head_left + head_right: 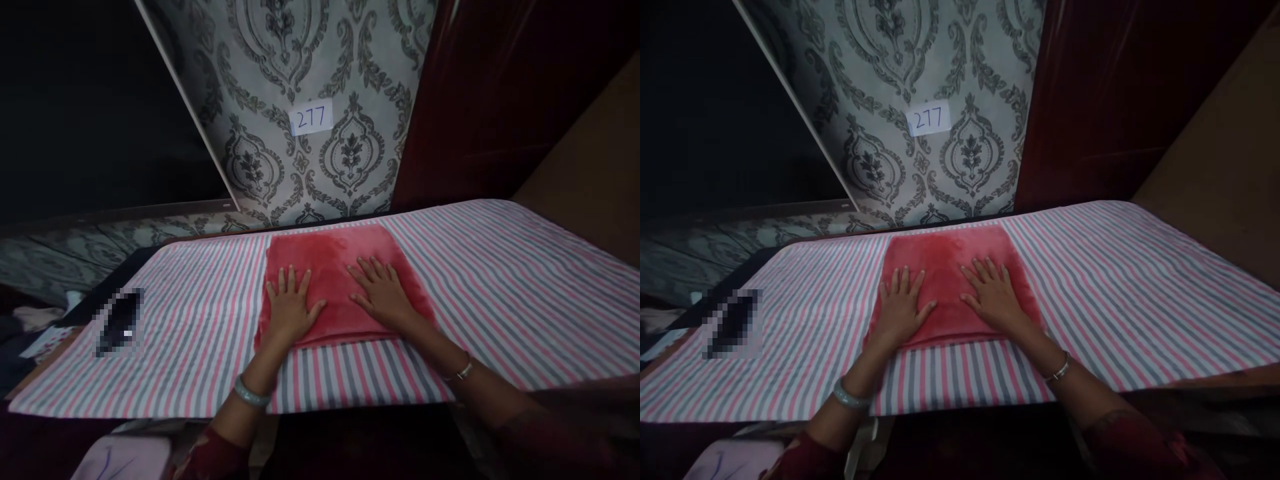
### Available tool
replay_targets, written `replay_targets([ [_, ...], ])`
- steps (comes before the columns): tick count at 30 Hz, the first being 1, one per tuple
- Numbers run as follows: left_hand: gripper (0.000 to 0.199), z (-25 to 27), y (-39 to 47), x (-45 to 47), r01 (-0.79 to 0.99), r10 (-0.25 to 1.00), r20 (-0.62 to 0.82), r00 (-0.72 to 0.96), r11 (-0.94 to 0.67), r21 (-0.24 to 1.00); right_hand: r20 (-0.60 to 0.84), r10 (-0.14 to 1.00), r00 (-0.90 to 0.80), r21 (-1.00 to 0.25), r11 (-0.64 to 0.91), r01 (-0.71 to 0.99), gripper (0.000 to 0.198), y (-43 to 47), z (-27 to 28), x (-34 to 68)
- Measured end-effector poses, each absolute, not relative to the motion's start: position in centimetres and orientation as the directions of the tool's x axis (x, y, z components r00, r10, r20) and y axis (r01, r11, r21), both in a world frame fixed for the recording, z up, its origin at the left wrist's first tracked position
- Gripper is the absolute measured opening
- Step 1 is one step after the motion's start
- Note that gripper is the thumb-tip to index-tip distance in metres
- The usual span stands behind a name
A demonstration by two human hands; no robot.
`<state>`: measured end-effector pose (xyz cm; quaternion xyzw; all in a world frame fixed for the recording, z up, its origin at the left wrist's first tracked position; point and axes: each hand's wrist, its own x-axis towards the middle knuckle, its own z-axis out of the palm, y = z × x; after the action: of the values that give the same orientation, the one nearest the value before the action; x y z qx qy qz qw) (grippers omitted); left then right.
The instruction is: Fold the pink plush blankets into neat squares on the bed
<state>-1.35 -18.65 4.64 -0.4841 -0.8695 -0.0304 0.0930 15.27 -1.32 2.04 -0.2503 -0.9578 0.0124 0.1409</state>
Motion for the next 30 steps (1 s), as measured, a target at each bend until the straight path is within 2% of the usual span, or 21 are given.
replay_targets([
  [9,0.077,4.2,-18.7,-1.3,0.852,0.842,0.177,-0.510,0.523,-0.033,0.320,0.458,-0.829,-0.074,0.885,0.460,0.062,-1.1,1.0,15.2],
  [15,0.077,4.7,-18.8,-1.7,0.854,0.839,0.189,-0.510,0.521,-0.009,0.281,0.482,-0.830,-0.121,0.876,0.467,0.063,-1.2,1.8,15.2],
  [19,0.071,6.2,-18.9,-1.0,0.855,0.839,0.189,-0.511,0.519,0.009,0.231,0.482,-0.845,-0.206,0.873,0.441,0.057,-1.0,3.3,15.8],
  [22,0.065,7.0,-19.2,1.0,0.911,0.886,0.227,-0.403,0.413,0.007,0.268,0.476,-0.838,-0.246,0.874,0.419,0.053,-1.7,4.1,16.5],
  [26,0.069,5.3,-19.6,4.1,0.986,0.968,0.188,-0.164,0.167,-0.002,0.299,0.419,-0.858,-0.181,0.907,0.380,0.051,-3.9,3.3,17.0],
  [30,0.072,2.3,-19.7,4.9,0.989,0.969,0.206,-0.138,0.145,-0.021,0.302,0.418,-0.857,-0.129,0.908,0.398,0.050,-5.4,1.5,17.0],
])
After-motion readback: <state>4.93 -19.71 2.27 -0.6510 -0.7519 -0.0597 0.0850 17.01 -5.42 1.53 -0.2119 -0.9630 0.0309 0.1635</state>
